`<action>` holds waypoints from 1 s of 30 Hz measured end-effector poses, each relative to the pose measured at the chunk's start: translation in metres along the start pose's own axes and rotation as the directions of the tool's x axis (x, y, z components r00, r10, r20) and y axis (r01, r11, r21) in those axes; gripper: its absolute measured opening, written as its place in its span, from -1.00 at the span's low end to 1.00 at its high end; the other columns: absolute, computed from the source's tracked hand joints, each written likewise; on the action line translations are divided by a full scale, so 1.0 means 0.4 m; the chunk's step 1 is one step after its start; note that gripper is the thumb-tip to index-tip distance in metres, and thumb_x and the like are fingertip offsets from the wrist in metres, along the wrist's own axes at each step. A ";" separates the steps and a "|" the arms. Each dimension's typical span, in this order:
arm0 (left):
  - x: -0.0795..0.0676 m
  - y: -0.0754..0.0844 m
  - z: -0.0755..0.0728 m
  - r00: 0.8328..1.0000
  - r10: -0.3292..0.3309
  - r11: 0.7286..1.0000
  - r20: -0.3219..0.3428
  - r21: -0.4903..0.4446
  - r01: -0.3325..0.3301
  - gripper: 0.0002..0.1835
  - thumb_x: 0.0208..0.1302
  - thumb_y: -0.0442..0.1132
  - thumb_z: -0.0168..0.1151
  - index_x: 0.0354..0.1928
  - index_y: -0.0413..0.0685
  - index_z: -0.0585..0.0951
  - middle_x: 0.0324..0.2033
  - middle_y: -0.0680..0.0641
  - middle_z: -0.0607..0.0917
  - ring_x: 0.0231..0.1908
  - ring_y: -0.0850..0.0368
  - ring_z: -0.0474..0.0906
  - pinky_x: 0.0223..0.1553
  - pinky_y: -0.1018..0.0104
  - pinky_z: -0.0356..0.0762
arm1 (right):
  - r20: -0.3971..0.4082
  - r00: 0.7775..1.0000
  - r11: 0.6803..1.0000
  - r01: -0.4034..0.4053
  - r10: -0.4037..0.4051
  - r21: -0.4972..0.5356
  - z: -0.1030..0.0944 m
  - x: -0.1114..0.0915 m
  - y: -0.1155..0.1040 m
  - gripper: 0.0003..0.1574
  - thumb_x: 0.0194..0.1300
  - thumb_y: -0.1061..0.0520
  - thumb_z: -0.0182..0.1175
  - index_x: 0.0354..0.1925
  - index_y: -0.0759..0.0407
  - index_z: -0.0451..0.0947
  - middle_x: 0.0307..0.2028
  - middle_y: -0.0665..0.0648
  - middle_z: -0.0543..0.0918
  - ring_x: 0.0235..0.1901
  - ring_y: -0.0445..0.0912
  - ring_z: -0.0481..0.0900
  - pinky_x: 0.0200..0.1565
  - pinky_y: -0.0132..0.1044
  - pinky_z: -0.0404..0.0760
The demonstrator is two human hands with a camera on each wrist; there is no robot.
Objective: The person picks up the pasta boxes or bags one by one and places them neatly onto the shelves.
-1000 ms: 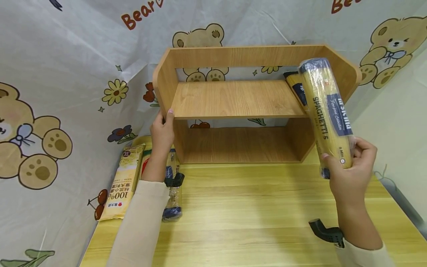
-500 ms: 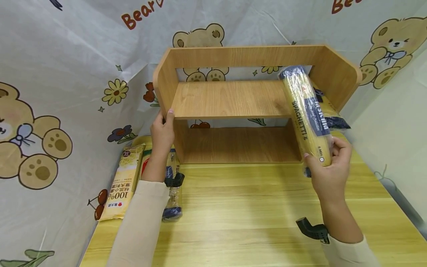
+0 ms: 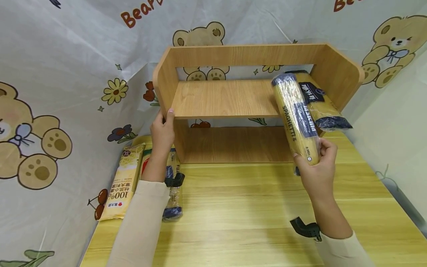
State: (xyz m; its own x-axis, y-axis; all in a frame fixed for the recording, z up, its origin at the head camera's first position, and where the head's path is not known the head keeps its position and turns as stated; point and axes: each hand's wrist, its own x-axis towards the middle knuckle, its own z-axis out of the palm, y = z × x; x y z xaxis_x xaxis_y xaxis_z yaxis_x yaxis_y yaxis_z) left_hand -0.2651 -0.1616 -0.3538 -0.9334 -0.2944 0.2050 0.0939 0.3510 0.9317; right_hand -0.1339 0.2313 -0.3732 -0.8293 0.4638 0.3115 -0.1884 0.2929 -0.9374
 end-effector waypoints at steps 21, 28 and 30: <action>0.004 0.002 -0.003 1.000 -0.018 1.000 0.002 -0.004 0.018 -0.32 0.42 0.39 -0.04 0.49 0.36 0.35 0.39 -0.08 0.51 0.34 -0.04 0.48 0.38 -0.02 0.42 | 0.128 0.991 0.925 0.083 -0.037 -0.371 -0.013 0.009 -0.101 0.00 0.22 0.06 0.35 0.50 0.07 0.09 0.28 0.22 0.16 0.14 0.06 0.28 -0.18 -0.50 0.42; 0.001 0.004 -0.001 1.000 -0.009 1.000 0.006 -0.002 0.009 -0.32 0.43 0.38 -0.05 0.49 0.35 0.34 0.40 -0.07 0.50 0.36 -0.04 0.47 0.38 -0.03 0.41 | 0.151 0.984 0.858 0.159 -0.097 -0.488 -0.008 0.021 -0.134 -0.05 0.23 0.01 0.29 0.52 -0.07 0.18 0.30 0.32 0.22 0.06 0.22 0.36 -0.12 -0.03 0.37; 0.000 0.004 -0.001 1.000 -0.007 1.000 0.009 -0.003 0.007 -0.33 0.43 0.38 -0.05 0.49 0.36 0.35 0.40 -0.07 0.50 0.36 -0.05 0.47 0.38 -0.04 0.41 | 0.160 0.983 0.835 0.164 -0.093 -0.526 -0.006 0.027 -0.145 -0.08 0.24 -0.02 0.27 0.52 -0.07 0.21 0.30 0.34 0.23 0.04 0.25 0.38 -0.13 -0.01 0.37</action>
State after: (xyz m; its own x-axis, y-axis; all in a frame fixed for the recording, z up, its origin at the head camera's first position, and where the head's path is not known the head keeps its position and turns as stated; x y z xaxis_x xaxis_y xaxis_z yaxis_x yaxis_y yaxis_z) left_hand -0.2648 -0.1612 -0.3524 -0.9371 -0.2888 0.1959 0.0887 0.3460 0.9340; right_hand -0.1305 0.2212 -0.3151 -0.8815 0.2952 0.3684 -0.0168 0.7602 -0.6494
